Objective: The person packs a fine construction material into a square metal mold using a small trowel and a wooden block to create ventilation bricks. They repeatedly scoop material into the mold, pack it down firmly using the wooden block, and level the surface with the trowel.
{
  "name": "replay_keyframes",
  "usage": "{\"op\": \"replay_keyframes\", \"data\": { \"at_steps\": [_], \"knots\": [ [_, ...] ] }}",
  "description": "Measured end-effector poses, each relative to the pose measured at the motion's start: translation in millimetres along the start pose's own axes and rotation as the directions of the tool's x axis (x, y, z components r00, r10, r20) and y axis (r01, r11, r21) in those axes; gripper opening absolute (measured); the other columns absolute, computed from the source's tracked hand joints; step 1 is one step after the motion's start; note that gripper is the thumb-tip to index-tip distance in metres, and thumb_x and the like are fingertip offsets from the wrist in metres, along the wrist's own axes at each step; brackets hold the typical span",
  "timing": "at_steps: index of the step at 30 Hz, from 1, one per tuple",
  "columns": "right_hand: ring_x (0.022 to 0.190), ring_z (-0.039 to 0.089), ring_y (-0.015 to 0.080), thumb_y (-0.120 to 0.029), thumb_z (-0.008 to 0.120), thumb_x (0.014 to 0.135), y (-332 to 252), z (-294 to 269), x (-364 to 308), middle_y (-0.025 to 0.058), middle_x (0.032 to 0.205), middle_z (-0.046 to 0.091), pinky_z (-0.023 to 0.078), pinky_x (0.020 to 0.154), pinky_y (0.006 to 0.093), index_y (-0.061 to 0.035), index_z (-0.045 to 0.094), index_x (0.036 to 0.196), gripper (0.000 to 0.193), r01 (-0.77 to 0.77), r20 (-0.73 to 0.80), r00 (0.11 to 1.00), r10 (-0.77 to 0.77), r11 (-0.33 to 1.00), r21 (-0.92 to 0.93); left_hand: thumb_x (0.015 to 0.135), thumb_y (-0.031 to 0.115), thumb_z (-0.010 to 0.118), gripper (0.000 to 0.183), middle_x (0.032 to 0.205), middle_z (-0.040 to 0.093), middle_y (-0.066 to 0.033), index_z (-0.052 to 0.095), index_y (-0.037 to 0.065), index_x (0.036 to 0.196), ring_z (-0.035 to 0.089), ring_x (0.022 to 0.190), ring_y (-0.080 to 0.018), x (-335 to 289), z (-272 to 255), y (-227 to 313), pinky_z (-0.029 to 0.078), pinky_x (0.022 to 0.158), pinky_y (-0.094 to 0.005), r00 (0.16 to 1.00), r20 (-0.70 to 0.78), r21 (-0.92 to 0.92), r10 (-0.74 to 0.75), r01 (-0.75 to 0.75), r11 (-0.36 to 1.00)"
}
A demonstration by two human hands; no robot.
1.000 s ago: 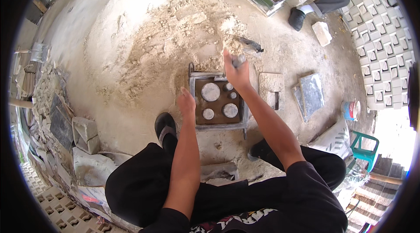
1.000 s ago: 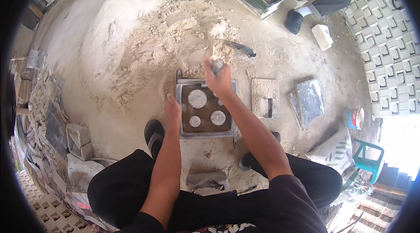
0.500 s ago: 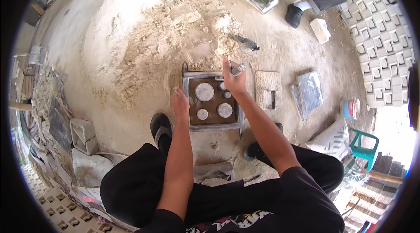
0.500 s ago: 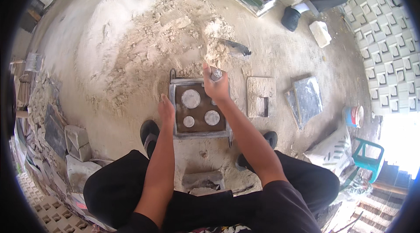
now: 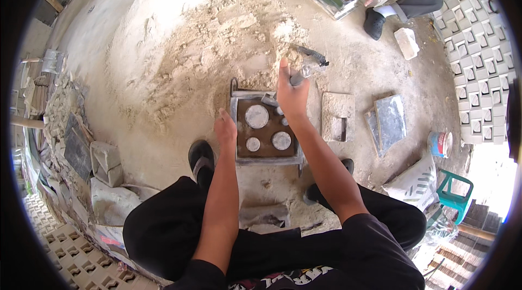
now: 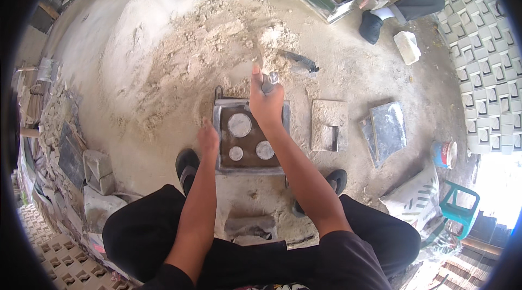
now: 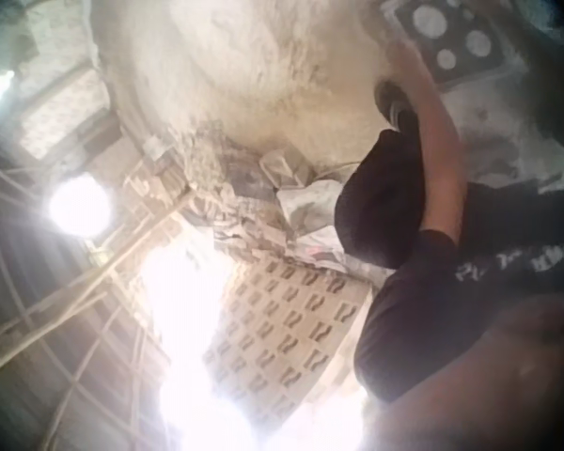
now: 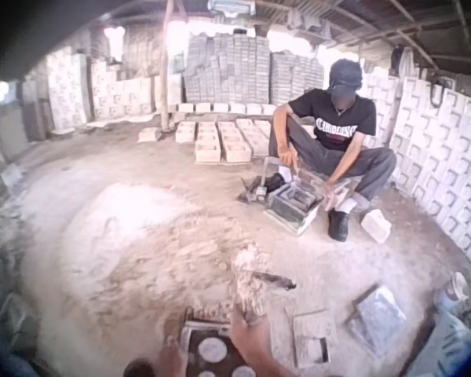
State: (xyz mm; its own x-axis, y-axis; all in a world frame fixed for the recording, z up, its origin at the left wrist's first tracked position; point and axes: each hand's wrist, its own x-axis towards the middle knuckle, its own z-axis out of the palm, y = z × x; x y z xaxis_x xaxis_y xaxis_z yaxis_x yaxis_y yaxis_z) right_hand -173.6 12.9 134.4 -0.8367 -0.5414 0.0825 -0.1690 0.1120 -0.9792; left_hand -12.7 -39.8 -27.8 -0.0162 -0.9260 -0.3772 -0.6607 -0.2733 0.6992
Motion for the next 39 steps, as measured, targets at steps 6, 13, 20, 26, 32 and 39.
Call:
{"op": "replay_keyframes", "data": {
  "at_steps": [6,13,20,26,32,39],
  "knots": [
    [0.047,0.032,0.0078,-0.033,0.054,0.096,-9.7,2.8,-3.4,-0.0020,0.046,0.038,0.027,0.042,0.0316,-0.0013,0.045,0.054,0.053,-0.149,0.101,0.985,0.138,0.982,0.112,0.095,0.053,0.025,0.076,0.086,0.062,-0.0335,0.063,-0.013,0.084,0.058,0.090,-0.0494,5.9,-1.9,-10.8,0.043,0.082,-0.0528,0.999,-0.022,0.016,0.041,-0.040,0.999],
    [0.051,0.027,0.0025,-0.030,0.049,0.099,-4.2,-11.1,-28.0,-0.0078,0.054,0.032,0.022,0.044,0.0256,-0.0107,0.040,0.062,0.042,-0.151,0.026,0.988,0.150,0.988,0.021,0.096,0.051,0.026,0.075,0.089,0.061,-0.0345,0.064,-0.013,0.087,0.058,0.091,-0.0496,5.7,3.8,-14.2,0.042,0.084,-0.0537,1.000,-0.019,0.082,0.025,-0.024,0.996],
    [0.056,0.031,0.0047,-0.027,0.051,0.098,13.5,-16.9,-54.5,-0.0041,0.056,0.035,0.028,0.048,0.0270,-0.0058,0.043,0.064,0.041,-0.061,-0.050,0.997,0.063,0.998,0.030,0.096,0.051,0.027,0.075,0.087,0.061,-0.0347,0.063,-0.014,0.085,0.057,0.089,-0.0504,-2.3,-1.2,7.8,0.043,0.083,-0.0534,1.000,-0.002,0.066,-0.005,0.005,0.998],
    [0.055,0.029,0.0045,-0.034,0.047,0.099,28.1,-20.8,-60.8,-0.0056,0.055,0.033,0.027,0.047,0.0276,-0.0061,0.042,0.063,0.046,-0.135,-0.195,0.970,0.141,0.990,0.047,0.096,0.051,0.025,0.076,0.084,0.061,-0.0344,0.063,-0.014,0.082,0.058,0.087,-0.0499,-1.8,3.1,2.0,0.043,0.080,-0.0532,0.999,-0.029,0.076,0.020,-0.018,0.997],
    [0.056,0.031,0.0033,-0.031,0.047,0.099,-2.3,-26.3,-67.8,-0.0052,0.058,0.037,0.027,0.048,0.0245,-0.0062,0.047,0.067,0.041,-0.121,-0.163,0.973,0.162,0.964,0.236,0.096,0.052,0.024,0.078,0.083,0.061,-0.0336,0.063,-0.014,0.081,0.058,0.088,-0.0494,1.0,-0.2,0.9,0.044,0.081,-0.0526,0.999,-0.015,0.101,0.038,-0.036,0.994],
    [0.052,0.030,0.0044,-0.030,0.054,0.096,-21.1,-11.4,-42.1,-0.0055,0.052,0.037,0.027,0.044,0.0281,-0.0065,0.045,0.060,0.044,-0.155,-0.093,0.981,0.171,0.975,0.161,0.096,0.051,0.023,0.076,0.086,0.062,-0.0331,0.064,-0.012,0.083,0.058,0.090,-0.0490,4.4,-1.5,-6.0,0.044,0.083,-0.0520,0.999,-0.031,0.084,-0.004,0.006,0.996]
  ]
}}
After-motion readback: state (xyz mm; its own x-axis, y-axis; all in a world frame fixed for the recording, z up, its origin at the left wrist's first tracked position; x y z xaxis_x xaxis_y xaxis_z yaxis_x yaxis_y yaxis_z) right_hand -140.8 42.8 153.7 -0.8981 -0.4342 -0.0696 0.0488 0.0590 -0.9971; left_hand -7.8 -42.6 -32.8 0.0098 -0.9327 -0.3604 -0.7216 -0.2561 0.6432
